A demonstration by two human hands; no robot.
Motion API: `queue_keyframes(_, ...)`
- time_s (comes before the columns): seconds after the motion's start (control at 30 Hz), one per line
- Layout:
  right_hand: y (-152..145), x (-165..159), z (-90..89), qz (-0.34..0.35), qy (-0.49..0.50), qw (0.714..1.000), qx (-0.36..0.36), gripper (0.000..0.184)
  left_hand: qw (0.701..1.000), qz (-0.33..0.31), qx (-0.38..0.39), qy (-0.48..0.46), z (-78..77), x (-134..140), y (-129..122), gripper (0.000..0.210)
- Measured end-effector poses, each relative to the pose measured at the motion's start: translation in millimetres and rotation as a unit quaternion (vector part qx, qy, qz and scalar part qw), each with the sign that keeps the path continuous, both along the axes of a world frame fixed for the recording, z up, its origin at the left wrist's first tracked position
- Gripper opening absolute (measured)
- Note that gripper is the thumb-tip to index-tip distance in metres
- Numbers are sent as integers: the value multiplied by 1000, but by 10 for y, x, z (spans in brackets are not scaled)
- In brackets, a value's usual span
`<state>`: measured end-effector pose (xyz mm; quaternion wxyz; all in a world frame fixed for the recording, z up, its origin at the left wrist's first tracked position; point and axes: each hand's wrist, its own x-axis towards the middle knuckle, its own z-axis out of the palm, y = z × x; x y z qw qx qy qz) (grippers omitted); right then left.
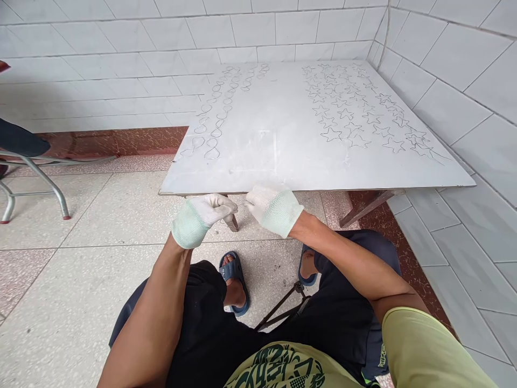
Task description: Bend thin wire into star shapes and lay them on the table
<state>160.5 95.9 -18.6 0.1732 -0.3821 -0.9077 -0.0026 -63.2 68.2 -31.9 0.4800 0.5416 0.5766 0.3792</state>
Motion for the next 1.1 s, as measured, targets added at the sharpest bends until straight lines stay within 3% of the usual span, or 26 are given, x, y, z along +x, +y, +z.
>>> queue_keyframes(0.2,-72,-65,45,-55,-6,998,-7,44,1000,-9,-12,17,9,40,-2,16)
queue_keyframes(0.47,-85,-123,-112,-138,71,988,13,43,998,18,11,53,99,163,-49,19)
queue_keyframes(0.87,-26,-273,-163,-197,90,976,-5,46,994,90,25,64,93,376,-92,26)
queue_keyframes(1.0,-25,-282,-54,-190,108,974,-57,46,987,145,56,47,81,354,-67,27)
queue_keyframes(1.1,-56,-225,85,-184,147,963,-127,41,988,139,72,6,80,242,-41,26)
